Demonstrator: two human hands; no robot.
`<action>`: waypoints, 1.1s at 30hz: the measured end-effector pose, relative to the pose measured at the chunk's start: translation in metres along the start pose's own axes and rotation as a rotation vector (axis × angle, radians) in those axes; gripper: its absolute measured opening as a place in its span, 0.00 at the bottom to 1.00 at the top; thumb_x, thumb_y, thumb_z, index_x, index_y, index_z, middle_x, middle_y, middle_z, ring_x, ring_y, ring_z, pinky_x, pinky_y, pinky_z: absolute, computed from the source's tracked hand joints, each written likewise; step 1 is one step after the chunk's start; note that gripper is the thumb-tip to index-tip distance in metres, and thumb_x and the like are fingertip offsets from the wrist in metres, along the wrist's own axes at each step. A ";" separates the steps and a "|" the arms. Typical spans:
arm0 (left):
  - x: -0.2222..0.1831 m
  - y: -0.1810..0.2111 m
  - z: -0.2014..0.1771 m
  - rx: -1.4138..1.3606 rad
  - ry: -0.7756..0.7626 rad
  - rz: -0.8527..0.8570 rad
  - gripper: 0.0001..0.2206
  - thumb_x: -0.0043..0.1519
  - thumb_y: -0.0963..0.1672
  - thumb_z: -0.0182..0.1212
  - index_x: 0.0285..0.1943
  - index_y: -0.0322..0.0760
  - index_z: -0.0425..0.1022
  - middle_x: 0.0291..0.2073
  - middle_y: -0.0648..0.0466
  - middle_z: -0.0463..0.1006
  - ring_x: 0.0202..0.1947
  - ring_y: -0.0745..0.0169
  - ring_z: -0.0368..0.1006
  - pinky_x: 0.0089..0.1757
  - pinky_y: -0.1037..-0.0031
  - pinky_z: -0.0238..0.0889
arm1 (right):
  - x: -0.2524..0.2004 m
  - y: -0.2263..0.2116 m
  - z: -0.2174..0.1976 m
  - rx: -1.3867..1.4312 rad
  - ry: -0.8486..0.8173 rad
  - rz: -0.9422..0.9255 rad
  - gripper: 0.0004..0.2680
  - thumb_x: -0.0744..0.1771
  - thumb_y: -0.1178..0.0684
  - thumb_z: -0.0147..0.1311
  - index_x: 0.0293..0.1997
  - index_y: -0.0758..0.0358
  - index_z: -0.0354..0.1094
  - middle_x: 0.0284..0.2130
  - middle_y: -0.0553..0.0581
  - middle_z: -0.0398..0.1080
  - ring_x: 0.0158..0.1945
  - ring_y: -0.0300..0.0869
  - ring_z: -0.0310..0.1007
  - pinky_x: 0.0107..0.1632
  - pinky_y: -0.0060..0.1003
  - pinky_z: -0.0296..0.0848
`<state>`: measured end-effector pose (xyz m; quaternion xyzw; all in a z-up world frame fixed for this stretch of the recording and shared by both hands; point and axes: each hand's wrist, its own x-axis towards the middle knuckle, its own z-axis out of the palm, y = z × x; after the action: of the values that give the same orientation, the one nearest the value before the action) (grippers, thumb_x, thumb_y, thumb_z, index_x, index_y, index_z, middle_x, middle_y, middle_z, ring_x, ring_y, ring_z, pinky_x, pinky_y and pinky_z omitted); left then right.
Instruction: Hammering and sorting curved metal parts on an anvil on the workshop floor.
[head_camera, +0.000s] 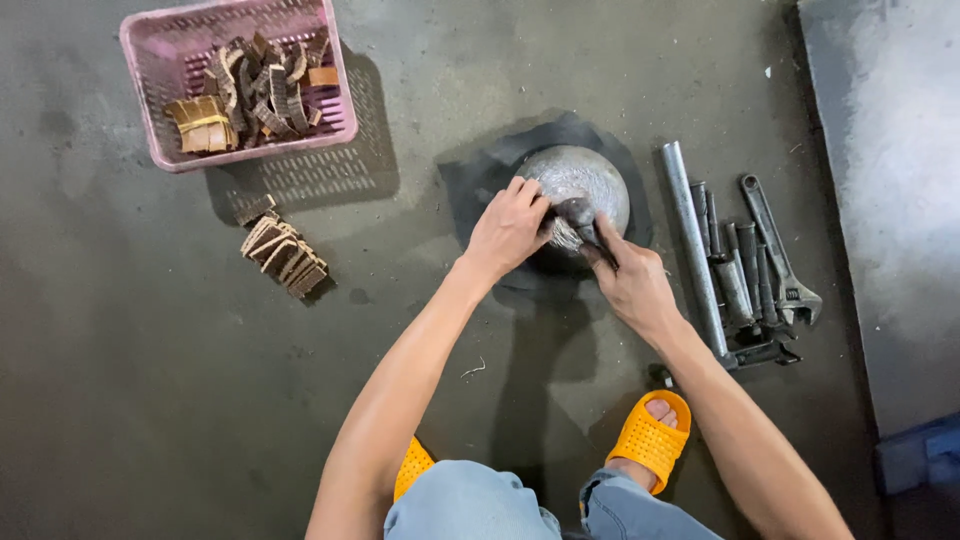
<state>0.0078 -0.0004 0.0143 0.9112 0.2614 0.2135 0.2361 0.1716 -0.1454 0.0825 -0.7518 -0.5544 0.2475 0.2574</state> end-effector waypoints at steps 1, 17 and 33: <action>0.004 0.000 -0.001 0.003 0.004 0.004 0.12 0.52 0.42 0.70 0.40 0.32 0.74 0.42 0.48 0.71 0.49 0.48 0.68 0.44 0.62 0.68 | 0.005 -0.008 -0.010 -0.001 0.005 -0.004 0.19 0.68 0.55 0.60 0.67 0.67 0.65 0.32 0.74 0.72 0.36 0.62 0.76 0.39 0.46 0.73; -0.007 -0.042 -0.091 0.020 0.127 -0.189 0.09 0.55 0.42 0.69 0.38 0.33 0.74 0.41 0.46 0.73 0.48 0.45 0.72 0.46 0.59 0.71 | -0.007 -0.019 -0.008 -0.015 -0.001 0.160 0.19 0.67 0.52 0.59 0.67 0.61 0.67 0.23 0.74 0.67 0.25 0.58 0.69 0.33 0.42 0.69; -0.235 -0.245 -0.204 0.150 0.251 -0.965 0.10 0.65 0.43 0.63 0.50 0.29 0.81 0.45 0.40 0.79 0.48 0.42 0.76 0.52 0.57 0.68 | -0.015 0.012 0.016 0.027 0.000 0.142 0.19 0.71 0.50 0.56 0.72 0.59 0.66 0.23 0.62 0.67 0.27 0.38 0.64 0.34 0.37 0.68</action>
<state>-0.3706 0.1127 -0.0180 0.6682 0.6941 0.1685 0.2084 0.1662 -0.1608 0.0640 -0.7856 -0.4963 0.2725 0.2497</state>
